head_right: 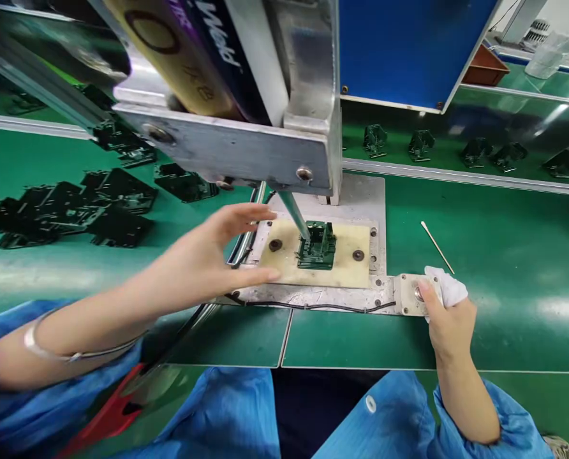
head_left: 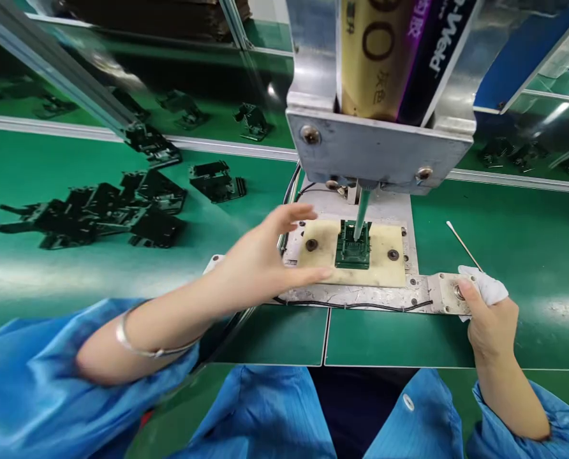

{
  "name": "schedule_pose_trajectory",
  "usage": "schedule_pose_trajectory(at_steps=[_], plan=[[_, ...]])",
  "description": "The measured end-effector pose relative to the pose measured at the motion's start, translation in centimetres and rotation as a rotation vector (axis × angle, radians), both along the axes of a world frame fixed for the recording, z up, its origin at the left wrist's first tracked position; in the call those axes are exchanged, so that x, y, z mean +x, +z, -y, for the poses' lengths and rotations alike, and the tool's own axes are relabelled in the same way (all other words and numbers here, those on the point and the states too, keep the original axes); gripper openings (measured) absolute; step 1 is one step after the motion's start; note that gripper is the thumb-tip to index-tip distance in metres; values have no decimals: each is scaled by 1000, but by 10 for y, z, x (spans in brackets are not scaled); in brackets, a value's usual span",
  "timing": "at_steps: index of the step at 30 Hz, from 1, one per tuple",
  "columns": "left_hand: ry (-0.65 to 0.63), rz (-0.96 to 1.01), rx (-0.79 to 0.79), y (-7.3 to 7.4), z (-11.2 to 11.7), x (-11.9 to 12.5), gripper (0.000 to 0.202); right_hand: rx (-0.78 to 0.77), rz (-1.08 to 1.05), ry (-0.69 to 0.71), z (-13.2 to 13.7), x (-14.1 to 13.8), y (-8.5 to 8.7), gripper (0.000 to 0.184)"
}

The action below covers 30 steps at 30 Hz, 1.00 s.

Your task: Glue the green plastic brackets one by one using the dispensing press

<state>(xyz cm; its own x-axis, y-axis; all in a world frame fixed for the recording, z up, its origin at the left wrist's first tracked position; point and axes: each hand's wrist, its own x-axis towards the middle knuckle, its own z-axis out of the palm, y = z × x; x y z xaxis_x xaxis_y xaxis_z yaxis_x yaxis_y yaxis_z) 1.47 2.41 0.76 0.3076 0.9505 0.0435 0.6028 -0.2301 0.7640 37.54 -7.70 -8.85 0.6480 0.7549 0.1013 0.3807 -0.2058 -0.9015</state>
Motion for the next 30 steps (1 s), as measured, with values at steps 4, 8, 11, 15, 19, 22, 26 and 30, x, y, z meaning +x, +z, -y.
schedule_pose_trajectory(at_steps=[4,8,11,15,19,22,26,30], plan=[[-131,85,-220,-5,-18,33,86,8,-31,9,2,0,-2,63],[-169,241,-310,-8,-24,39,65,11,-49,7,3,-1,-3,62],[-122,250,-352,-2,-23,37,65,6,-47,3,4,-2,-2,63],[-23,94,-367,10,-18,34,62,15,-41,5,4,-4,-1,61],[-96,7,-437,16,-12,30,54,11,-32,1,4,-3,-1,61],[-135,-15,-474,18,-5,21,53,0,-41,3,4,0,-5,61],[-33,73,-366,18,13,-3,58,-22,-64,11,4,5,-10,61],[61,234,-138,19,45,-21,57,-50,-50,-26,7,5,-8,63]])
